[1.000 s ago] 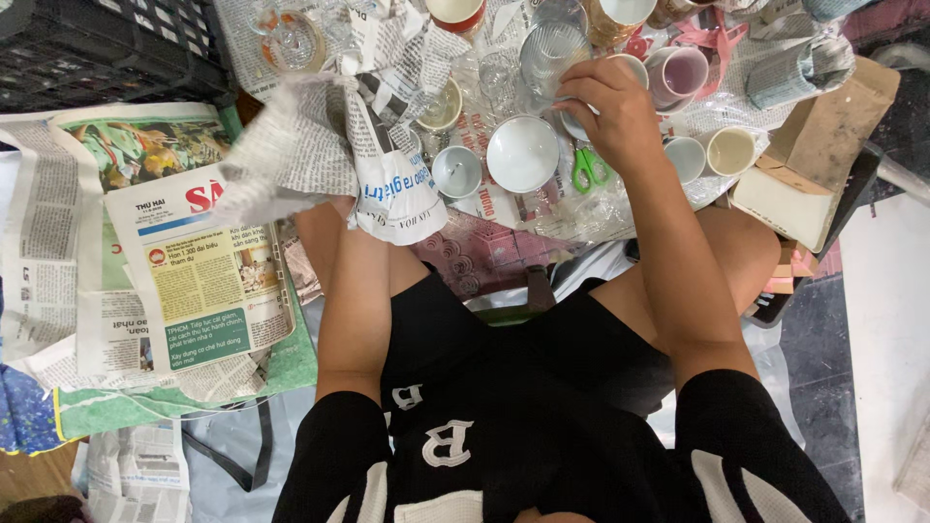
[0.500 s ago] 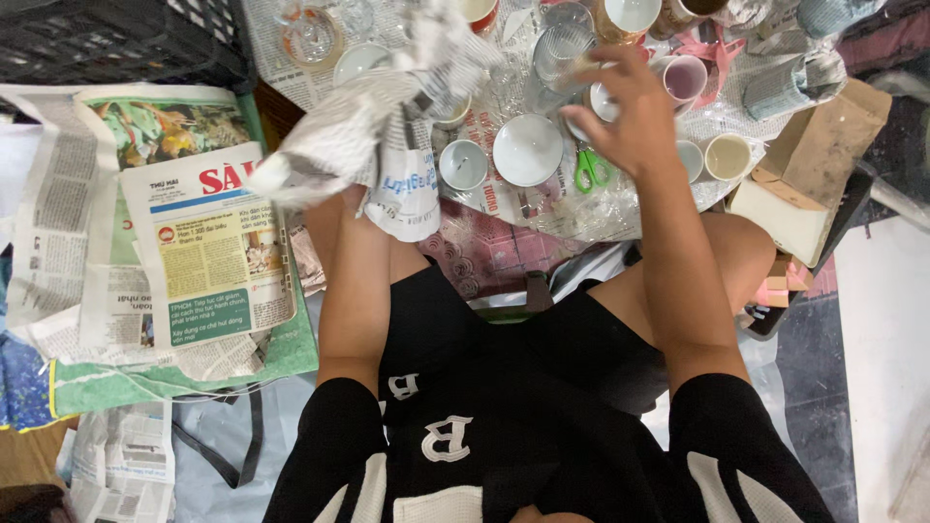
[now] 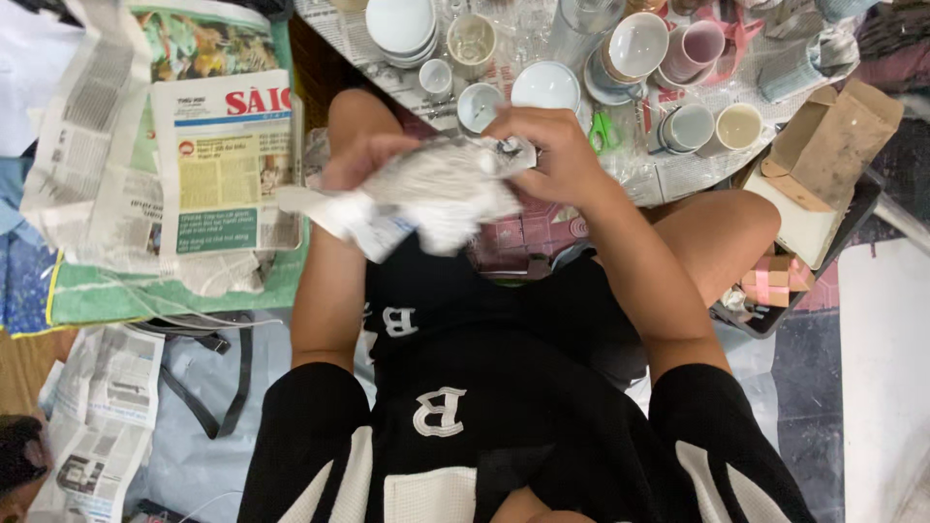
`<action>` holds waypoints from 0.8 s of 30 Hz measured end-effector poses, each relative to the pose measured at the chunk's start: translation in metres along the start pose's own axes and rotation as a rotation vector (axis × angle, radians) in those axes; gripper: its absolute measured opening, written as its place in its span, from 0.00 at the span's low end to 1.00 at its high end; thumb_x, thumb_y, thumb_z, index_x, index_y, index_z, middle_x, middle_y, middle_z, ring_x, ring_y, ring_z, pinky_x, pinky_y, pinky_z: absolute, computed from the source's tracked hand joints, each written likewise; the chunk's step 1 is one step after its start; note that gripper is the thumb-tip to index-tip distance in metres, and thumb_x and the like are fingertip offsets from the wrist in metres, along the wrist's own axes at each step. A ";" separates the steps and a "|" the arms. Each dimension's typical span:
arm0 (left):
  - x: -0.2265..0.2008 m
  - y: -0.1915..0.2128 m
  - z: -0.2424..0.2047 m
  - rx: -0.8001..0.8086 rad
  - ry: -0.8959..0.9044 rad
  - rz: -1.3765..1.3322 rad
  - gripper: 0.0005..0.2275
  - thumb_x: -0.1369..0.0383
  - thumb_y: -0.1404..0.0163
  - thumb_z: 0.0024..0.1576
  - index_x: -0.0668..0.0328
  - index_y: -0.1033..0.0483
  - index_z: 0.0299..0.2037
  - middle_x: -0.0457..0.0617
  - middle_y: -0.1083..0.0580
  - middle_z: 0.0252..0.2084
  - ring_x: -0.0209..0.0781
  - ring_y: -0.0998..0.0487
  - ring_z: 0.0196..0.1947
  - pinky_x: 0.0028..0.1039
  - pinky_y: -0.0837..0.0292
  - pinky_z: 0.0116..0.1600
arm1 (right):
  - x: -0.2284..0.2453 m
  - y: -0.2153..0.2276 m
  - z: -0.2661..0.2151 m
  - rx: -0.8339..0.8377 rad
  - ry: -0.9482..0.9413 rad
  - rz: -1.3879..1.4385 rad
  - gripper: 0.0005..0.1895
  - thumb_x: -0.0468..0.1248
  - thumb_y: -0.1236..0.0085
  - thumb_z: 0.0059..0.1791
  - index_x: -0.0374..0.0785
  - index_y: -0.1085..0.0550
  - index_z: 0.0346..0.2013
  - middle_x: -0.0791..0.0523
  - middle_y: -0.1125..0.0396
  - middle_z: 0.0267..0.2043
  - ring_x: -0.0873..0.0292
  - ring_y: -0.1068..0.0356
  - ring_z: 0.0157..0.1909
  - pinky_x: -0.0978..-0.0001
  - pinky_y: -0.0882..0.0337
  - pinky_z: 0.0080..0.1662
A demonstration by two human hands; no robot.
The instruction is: The person sits cross-legged and wraps small ceramic items, such as cups and bowls, with newspaper. They fold the paper around each item and place the wrapped pieces into a black plastic crate. The table is covered with newspaper and various unwrapped ceramics.
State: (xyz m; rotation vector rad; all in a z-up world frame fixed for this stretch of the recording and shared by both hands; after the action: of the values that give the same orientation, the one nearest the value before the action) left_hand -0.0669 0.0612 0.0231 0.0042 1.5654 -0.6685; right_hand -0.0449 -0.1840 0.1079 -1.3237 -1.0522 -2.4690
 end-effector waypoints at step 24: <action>0.033 0.074 -0.122 -0.546 -0.114 0.673 0.06 0.77 0.38 0.58 0.68 0.19 0.44 0.48 0.20 0.40 0.32 0.22 0.37 0.25 0.25 0.42 | -0.091 -0.123 -0.067 -0.276 -0.485 0.376 0.20 0.29 0.37 0.49 0.32 0.26 0.56 0.56 0.26 0.50 0.63 0.29 0.51 0.71 0.29 0.54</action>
State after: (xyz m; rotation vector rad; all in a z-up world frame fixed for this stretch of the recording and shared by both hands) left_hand -0.1528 0.1597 -0.0424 0.0805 1.4688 0.2858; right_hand -0.0888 -0.1521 -0.0502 -2.0562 -0.4662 -2.1114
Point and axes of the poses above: each hand's wrist, its own z-axis towards the middle knuckle, its own y-axis out of the back of the hand, x = y × z, the point moved 6 cm from there along z, towards the middle knuckle
